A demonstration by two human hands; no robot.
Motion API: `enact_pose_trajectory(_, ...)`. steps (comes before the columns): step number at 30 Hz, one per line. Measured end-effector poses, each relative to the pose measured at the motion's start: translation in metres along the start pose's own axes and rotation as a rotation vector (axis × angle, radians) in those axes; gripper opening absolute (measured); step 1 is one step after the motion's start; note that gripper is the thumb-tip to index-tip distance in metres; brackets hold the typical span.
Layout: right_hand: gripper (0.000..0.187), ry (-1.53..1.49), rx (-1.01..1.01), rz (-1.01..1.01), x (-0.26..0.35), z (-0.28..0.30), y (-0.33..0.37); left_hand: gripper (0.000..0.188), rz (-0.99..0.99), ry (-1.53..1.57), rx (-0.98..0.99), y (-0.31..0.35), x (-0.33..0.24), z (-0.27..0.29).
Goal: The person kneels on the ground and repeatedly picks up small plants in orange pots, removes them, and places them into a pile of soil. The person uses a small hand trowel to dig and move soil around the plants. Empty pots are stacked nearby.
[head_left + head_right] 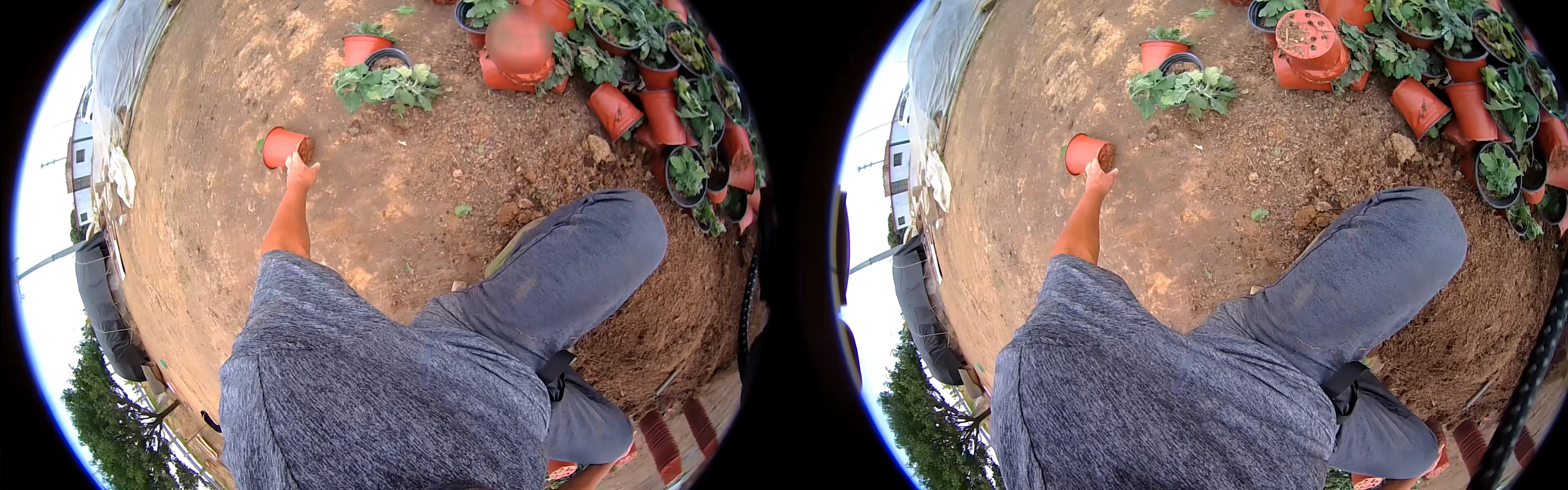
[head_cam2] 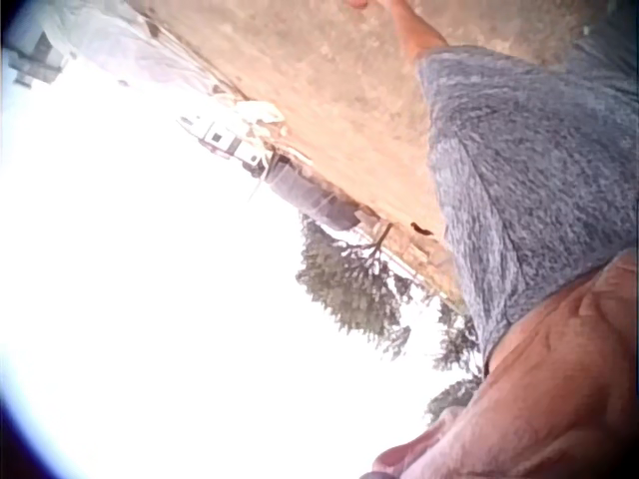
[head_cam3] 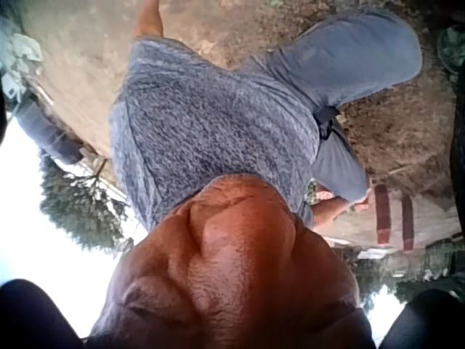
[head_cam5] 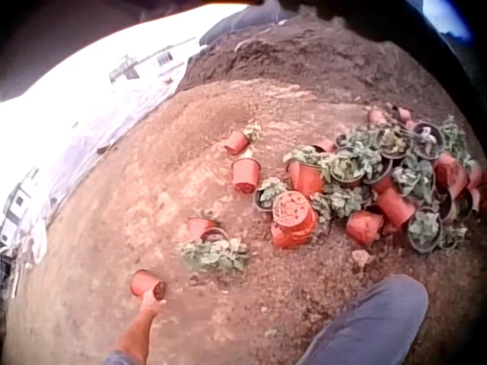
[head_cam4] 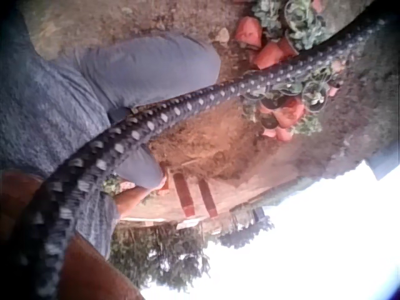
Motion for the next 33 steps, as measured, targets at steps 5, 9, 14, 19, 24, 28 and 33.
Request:
enact_pose_trajectory(5,0.045,0.022,-0.009,0.015,0.007,-0.002,0.010,0.080,-0.068,-0.050,0.047,0.020,-0.033,0.009)
enact_pose_trajectory(9,0.046,0.034,0.006,0.011,0.010,-0.002,0.005,0.071,-0.264,-0.054,0.047,0.045,-0.039,0.007)
enact_pose_trajectory(14,0.046,0.034,0.000,0.022,0.008,0.000,0.005,0.037,-0.044,0.067,-0.087,0.091,-0.070,0.040)
enact_pose_trajectory(19,0.047,0.032,0.013,0.014,0.001,0.003,0.003,0.046,0.133,0.207,-0.172,0.089,-0.072,0.047)
enact_pose_trajectory(24,0.047,0.027,0.084,0.041,0.007,-0.009,-0.014,0.042,0.133,0.251,0.057,0.052,-0.038,0.006)
enact_pose_trajectory(28,0.043,0.341,0.194,0.390,0.006,0.000,-0.044,0.034,0.178,0.474,0.025,0.062,-0.091,0.040)
enact_pose_trajectory(33,0.042,0.485,-0.017,0.690,0.020,-0.002,-0.073,0.020,-0.130,0.859,-0.052,0.161,-0.151,0.088)
Point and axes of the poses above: each hand's wrist, its own y-axis away from the middle knuckle, its own z-axis out of the back of the hand, x = y × z, the point moved 2 cm from there along -y, towards the middle knuckle, and after that the axes turned 12 degrees about -y, right-handed, at the moved point
